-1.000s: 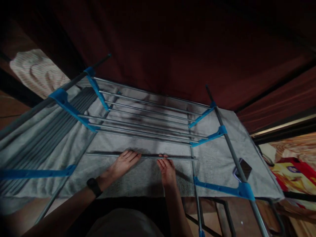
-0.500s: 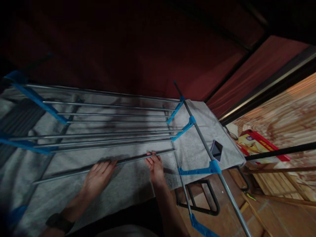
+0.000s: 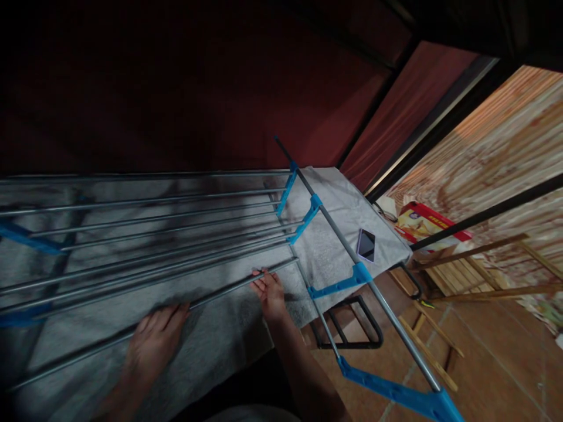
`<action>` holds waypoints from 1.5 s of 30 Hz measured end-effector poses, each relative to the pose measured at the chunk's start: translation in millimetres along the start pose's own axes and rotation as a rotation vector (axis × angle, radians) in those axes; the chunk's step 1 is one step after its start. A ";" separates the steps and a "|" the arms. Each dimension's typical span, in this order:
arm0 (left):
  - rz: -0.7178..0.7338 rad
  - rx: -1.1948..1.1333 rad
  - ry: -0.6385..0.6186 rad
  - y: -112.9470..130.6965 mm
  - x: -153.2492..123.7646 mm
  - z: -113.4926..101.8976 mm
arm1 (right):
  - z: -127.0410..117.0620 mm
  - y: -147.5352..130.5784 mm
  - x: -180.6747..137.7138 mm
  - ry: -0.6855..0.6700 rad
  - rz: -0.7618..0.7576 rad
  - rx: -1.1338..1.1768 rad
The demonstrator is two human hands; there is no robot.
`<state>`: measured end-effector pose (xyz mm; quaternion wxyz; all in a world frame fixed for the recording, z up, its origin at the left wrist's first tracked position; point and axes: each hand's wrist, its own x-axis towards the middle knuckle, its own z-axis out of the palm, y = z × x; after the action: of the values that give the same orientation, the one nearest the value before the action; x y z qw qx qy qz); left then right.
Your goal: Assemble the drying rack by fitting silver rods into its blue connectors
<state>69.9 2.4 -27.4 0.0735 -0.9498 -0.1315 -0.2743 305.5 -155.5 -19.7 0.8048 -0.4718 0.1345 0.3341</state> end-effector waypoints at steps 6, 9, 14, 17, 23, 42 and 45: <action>-0.016 -0.034 0.012 0.3 2.3 -2.3 | -5.4 -0.4 3.6 -0.016 0.027 -0.106; -0.010 -0.019 0.017 0.5 1.6 -2.3 | -8.6 -2.2 5.1 -0.047 0.049 -0.138; -0.027 -0.063 -0.028 -1.4 -5.4 3.5 | -8.2 -2.5 4.8 -0.048 0.024 -0.127; -0.086 -0.102 -0.066 0.5 -9.3 5.8 | -8.6 -2.7 3.2 -0.054 0.009 -0.153; -0.112 -0.116 -0.127 14.8 -6.3 -3.3 | -22.0 -3.3 3.2 -0.081 0.029 -0.168; -0.217 -0.056 -0.165 21.9 -10.9 1.0 | -34.1 -4.7 2.7 -0.097 0.063 -0.217; -0.220 -0.041 -0.150 20.8 -12.2 3.6 | -31.3 -3.7 0.9 -0.110 0.054 -0.212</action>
<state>67.8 -19.3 -38.4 0.0137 -0.9488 -0.2344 -0.2112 311.8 -182.9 -34.0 0.7472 -0.5315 0.0669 0.3934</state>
